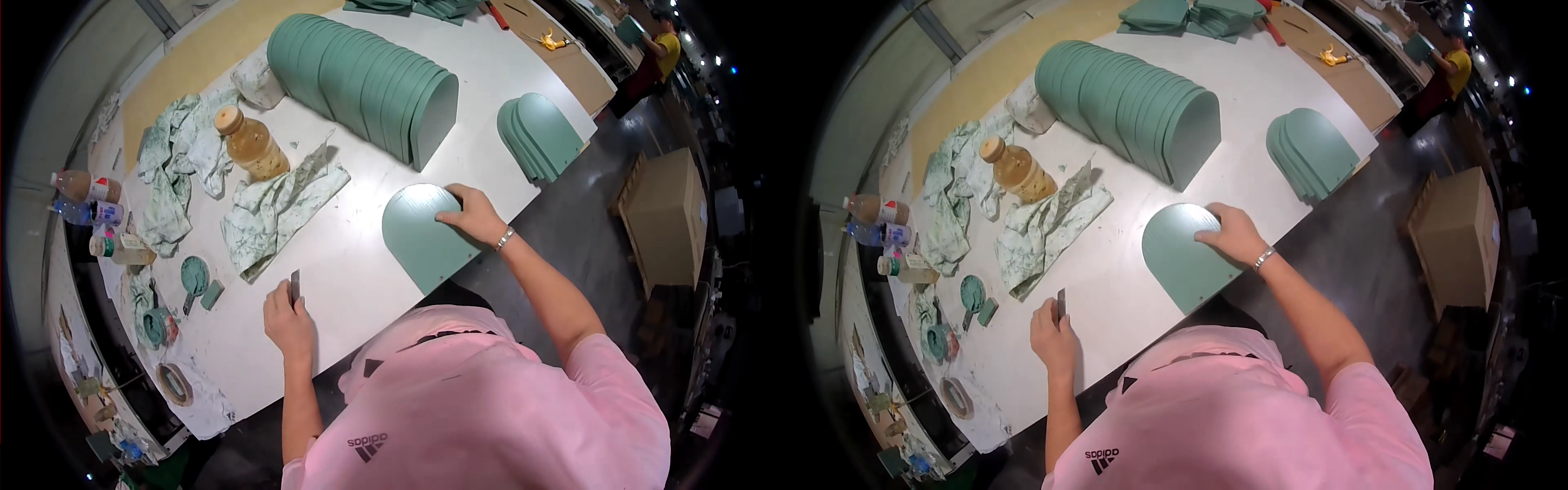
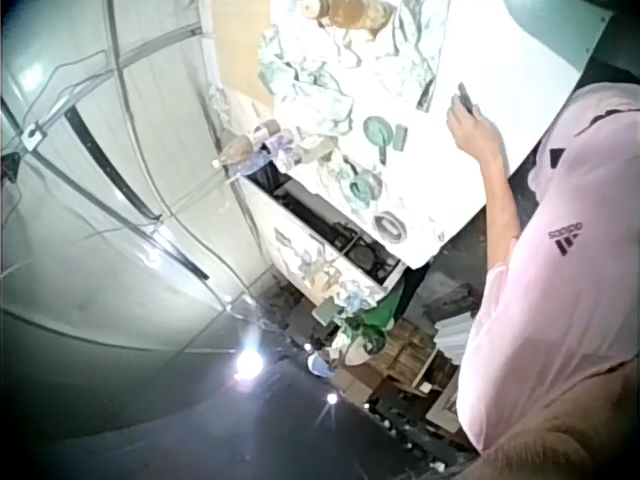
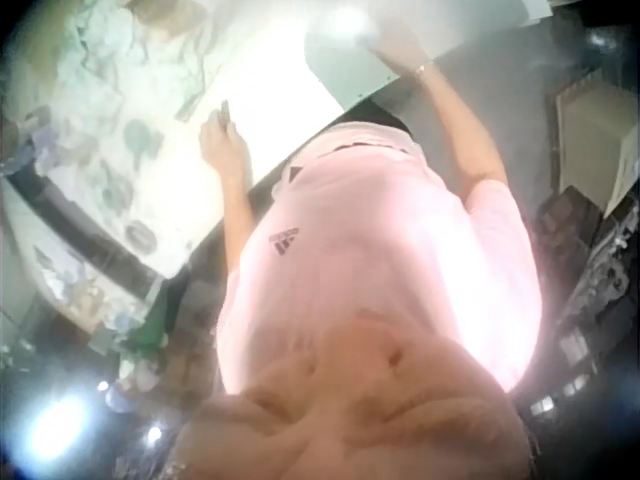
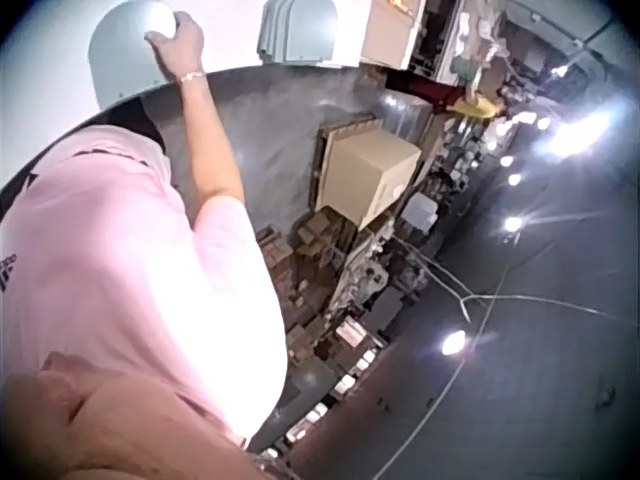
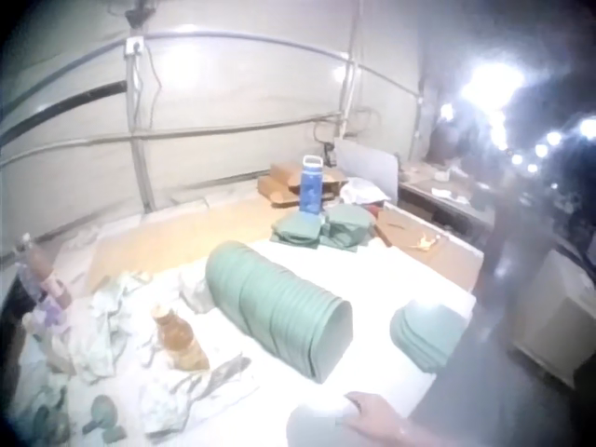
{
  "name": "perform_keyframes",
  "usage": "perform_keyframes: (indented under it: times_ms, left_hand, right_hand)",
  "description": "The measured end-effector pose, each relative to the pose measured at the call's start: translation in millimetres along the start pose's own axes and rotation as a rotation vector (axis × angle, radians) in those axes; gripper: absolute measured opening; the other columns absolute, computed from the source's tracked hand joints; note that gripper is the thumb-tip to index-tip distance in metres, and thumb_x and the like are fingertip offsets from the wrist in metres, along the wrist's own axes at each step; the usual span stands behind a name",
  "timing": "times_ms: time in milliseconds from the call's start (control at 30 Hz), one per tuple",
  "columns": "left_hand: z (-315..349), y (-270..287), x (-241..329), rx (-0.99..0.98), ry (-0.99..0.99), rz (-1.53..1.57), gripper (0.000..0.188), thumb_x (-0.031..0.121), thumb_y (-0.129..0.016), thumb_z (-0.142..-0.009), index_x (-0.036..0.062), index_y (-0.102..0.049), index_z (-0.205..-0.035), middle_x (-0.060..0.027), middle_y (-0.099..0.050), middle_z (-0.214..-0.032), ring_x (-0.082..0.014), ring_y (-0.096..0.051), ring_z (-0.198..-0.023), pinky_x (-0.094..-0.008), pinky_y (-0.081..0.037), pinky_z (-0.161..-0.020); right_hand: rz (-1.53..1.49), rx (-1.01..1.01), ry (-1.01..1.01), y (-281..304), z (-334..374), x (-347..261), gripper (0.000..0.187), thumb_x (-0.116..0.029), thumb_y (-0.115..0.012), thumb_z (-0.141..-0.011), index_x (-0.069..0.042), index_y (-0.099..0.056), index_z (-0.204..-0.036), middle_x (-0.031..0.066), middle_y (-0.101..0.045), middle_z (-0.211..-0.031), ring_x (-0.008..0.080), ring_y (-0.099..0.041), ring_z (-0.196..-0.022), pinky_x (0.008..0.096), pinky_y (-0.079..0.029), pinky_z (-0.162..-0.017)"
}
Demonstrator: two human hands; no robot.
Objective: The person wipes green curved panels with a cloth, applies liquid from a bottle to the cloth, and cleans the panels. The person then scrapes the edges of the panels using a small blade and by hand.
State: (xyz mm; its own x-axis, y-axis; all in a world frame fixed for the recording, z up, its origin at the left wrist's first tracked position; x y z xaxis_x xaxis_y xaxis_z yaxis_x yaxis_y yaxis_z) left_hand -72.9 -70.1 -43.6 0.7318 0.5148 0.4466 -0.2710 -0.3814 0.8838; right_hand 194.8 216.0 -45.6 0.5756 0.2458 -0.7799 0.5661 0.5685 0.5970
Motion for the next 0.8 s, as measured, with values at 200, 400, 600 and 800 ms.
perform_keyframes:
  times_ms: [200, 400, 600, 800]
  left_hand:
    - [4.9, -0.1, -1.5, 0.057, 0.114, 0.066, 0.041, -0.004, -0.069, -0.075, 0.0041, -0.062, -0.114, -0.0088, -0.064, -0.095, -0.0288, -0.06, -0.092, -0.0406, -0.048, -0.08]
    - [-0.5, -1.7, 13.3, -0.141, 0.281, 0.132, 0.041, -0.005, -0.07, -0.072, 0.0065, -0.064, -0.111, -0.007, -0.065, -0.089, -0.0236, -0.063, -0.082, -0.0373, -0.051, -0.076]
    - [13.2, -18.1, 42.8, -0.333, 0.282, 0.3, 0.032, -0.003, -0.067, -0.072, 0.0049, -0.069, -0.102, -0.0068, -0.066, -0.084, -0.021, -0.063, -0.075, -0.0317, -0.05, -0.07]
    - [2.7, -44.2, 85.2, -0.055, -0.071, 0.334, 0.019, -0.001, -0.069, -0.075, 0.0057, -0.073, -0.093, -0.0075, -0.057, -0.077, -0.0235, -0.057, -0.073, -0.0337, -0.046, -0.067]
  right_hand:
    - [0.359, 0.139, 0.082, -15.4, 2.4, -17.9, 0.037, -0.024, -0.073, -0.079, -0.007, -0.065, -0.111, 0.0143, -0.059, -0.096, 0.0345, -0.058, -0.094, 0.0442, -0.048, -0.082]
    - [0.419, 0.259, 0.382, -29.1, -0.9, -3.2, 0.038, -0.012, -0.07, -0.077, -0.004, -0.062, -0.113, 0.0143, -0.055, -0.101, 0.0331, -0.053, -0.096, 0.0428, -0.045, -0.085]
    - [0.49, 0.279, 0.409, -30.2, 6.8, -2.8, 0.041, -0.013, -0.065, -0.08, -0.001, -0.058, -0.118, 0.0138, -0.055, -0.102, 0.0308, -0.053, -0.096, 0.0416, -0.044, -0.083]
    - [0.578, 0.275, 0.443, -28.0, 6.5, -5.6, 0.04, -0.017, -0.063, -0.082, 0.003, -0.057, -0.117, 0.0127, -0.055, -0.1, 0.0276, -0.052, -0.096, 0.0393, -0.043, -0.081]
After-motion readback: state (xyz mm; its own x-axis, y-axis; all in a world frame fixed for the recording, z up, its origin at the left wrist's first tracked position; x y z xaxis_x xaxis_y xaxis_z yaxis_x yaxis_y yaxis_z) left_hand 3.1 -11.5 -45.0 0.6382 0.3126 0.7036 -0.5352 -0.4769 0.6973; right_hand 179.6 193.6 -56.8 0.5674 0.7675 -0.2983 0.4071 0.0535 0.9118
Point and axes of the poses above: each hand's wrist, its own z-axis away from the middle knuckle, its own y-axis out of the back of the hand, x = y × z, the point moved 1 cm from there along -z, towards the middle knuckle
